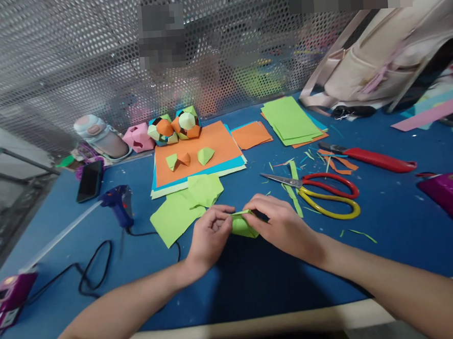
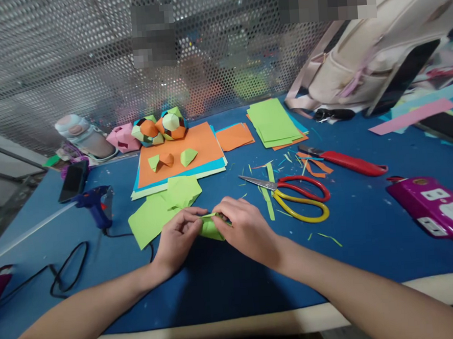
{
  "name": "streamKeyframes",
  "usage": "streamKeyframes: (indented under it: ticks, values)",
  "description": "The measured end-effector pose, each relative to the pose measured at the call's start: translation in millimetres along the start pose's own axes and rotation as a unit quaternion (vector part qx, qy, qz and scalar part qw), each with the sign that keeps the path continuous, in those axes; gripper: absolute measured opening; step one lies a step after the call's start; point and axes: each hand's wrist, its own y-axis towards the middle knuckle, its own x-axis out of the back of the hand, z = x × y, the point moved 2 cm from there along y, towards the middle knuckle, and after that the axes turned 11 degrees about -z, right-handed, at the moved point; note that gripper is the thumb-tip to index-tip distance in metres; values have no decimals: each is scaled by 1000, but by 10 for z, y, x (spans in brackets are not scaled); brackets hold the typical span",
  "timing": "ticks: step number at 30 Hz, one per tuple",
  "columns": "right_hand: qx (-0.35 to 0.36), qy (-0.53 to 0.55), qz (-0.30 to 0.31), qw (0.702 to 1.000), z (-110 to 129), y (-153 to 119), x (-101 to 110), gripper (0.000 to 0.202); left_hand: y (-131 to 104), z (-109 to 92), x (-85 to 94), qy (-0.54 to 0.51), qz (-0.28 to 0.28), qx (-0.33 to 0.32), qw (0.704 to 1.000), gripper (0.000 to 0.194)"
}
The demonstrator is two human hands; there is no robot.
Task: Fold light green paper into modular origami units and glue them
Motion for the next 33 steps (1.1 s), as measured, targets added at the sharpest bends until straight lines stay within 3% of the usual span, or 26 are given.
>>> streamKeyframes:
  ticks: [3, 7, 9, 14, 17, 20, 22, 26, 30, 33]
  values:
    - [20, -8, 4, 1000, -26, 3, -10, 13, -9, 15, -5, 20, 30, 15, 999, 9]
    - [18, -11, 25, 999, -19, -4, -2, 10, -7, 51, -14, 49, 77, 48, 995, 17]
    - [11, 3, 26, 1000, -7, -6, 11, 5, 5, 64, -8, 37, 64, 61, 995, 17]
    - [-32, 12, -1, 999, -33, -4, 13, 22, 19, 84, 1, -21, 5, 96, 995, 18]
    - [-65, 14, -6, 998, -66, -10, -12, 21, 5, 98, -24, -53, 20, 129, 990, 17]
    - [-36, 20, -6, 999, -53, -14, -28, 22, -7, 96, -46, -56, 62, 153, 985, 20]
    - [-11, 14, -13, 1000, -30, -13, -23, 20, -4, 73, -46, -26, 84, 136, 987, 20]
    - [-18, 20, -20, 999, -6, -9, -6, 21, 6, 23, -26, 17, 65, 111, 992, 28]
    - [-35, 39, -33, 998, -2, -12, -4, 11, 0, 29, -30, -7, 46, 139, 989, 29]
    - [0, 44, -29, 999, 16, -8, -12, 10, -6, 70, -44, -46, 62, 163, 984, 28]
